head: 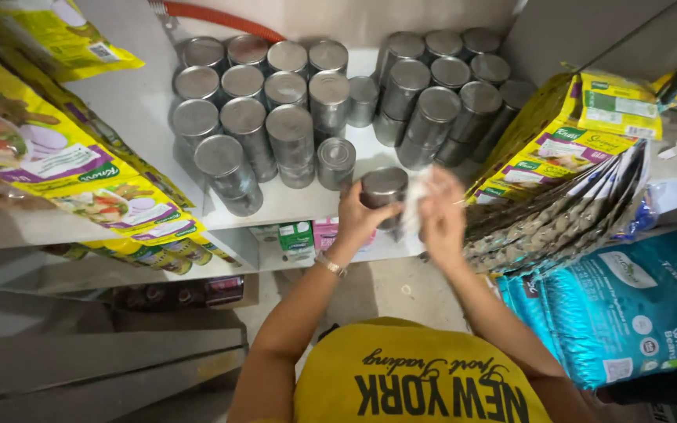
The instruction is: Wiping dust or residue off canned goods on a shelf using a cloth.
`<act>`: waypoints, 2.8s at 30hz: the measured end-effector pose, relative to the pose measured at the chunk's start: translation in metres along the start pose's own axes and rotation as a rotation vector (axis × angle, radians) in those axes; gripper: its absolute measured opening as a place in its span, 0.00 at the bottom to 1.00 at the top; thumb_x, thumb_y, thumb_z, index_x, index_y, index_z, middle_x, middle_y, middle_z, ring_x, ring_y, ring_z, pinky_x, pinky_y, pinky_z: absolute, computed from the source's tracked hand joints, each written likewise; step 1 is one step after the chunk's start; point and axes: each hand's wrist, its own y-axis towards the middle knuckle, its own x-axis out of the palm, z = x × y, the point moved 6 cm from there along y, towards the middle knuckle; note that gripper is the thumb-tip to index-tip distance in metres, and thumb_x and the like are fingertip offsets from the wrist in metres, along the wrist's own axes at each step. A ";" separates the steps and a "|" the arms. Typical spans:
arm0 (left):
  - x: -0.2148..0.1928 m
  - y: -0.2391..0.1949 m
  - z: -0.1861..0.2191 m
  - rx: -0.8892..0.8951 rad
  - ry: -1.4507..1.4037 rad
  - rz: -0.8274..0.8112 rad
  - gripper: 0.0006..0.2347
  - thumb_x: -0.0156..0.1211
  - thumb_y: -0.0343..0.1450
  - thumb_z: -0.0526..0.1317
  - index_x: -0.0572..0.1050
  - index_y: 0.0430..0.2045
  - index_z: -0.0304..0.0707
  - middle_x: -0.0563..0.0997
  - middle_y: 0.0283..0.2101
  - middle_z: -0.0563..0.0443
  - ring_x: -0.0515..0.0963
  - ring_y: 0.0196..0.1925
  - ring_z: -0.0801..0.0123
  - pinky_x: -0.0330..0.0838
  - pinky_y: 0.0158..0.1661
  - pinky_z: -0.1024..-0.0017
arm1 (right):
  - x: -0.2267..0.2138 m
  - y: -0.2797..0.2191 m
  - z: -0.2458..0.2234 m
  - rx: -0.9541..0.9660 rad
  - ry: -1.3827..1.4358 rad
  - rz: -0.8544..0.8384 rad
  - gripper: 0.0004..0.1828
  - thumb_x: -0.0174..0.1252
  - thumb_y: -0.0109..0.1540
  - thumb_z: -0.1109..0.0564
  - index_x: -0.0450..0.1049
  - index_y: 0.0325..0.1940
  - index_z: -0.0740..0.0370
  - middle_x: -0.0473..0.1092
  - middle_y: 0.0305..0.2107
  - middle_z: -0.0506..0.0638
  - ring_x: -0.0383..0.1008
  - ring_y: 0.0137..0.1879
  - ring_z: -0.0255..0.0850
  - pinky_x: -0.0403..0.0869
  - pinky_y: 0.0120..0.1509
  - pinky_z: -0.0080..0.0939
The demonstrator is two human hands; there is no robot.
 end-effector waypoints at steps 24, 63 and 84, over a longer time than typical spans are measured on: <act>-0.008 -0.055 0.028 -0.220 -0.812 -0.218 0.30 0.78 0.62 0.43 0.72 0.55 0.24 0.81 0.49 0.46 0.81 0.49 0.70 0.77 0.49 0.74 | 0.088 -0.080 0.078 1.045 1.585 -0.066 0.23 0.45 0.72 0.44 0.71 0.61 0.63 0.75 0.52 0.56 0.76 0.55 0.50 0.73 0.62 0.52; -0.140 -0.026 -0.058 0.211 0.400 0.788 0.44 0.86 0.52 0.42 0.65 0.63 0.38 0.57 0.50 0.41 0.62 0.55 0.50 0.62 0.58 0.53 | 0.084 -0.131 0.086 1.208 1.347 -0.162 0.20 0.41 0.70 0.49 0.73 0.54 0.62 0.74 0.39 0.53 0.73 0.36 0.46 0.75 0.41 0.45; 0.035 0.124 0.062 0.881 1.427 -0.039 0.18 0.50 0.73 0.37 0.75 0.53 0.21 0.72 0.64 0.33 0.65 0.69 0.42 0.48 0.72 0.46 | 0.087 -0.148 0.106 1.389 1.139 -0.198 0.23 0.43 0.69 0.42 0.75 0.52 0.58 0.76 0.36 0.52 0.74 0.37 0.44 0.74 0.42 0.45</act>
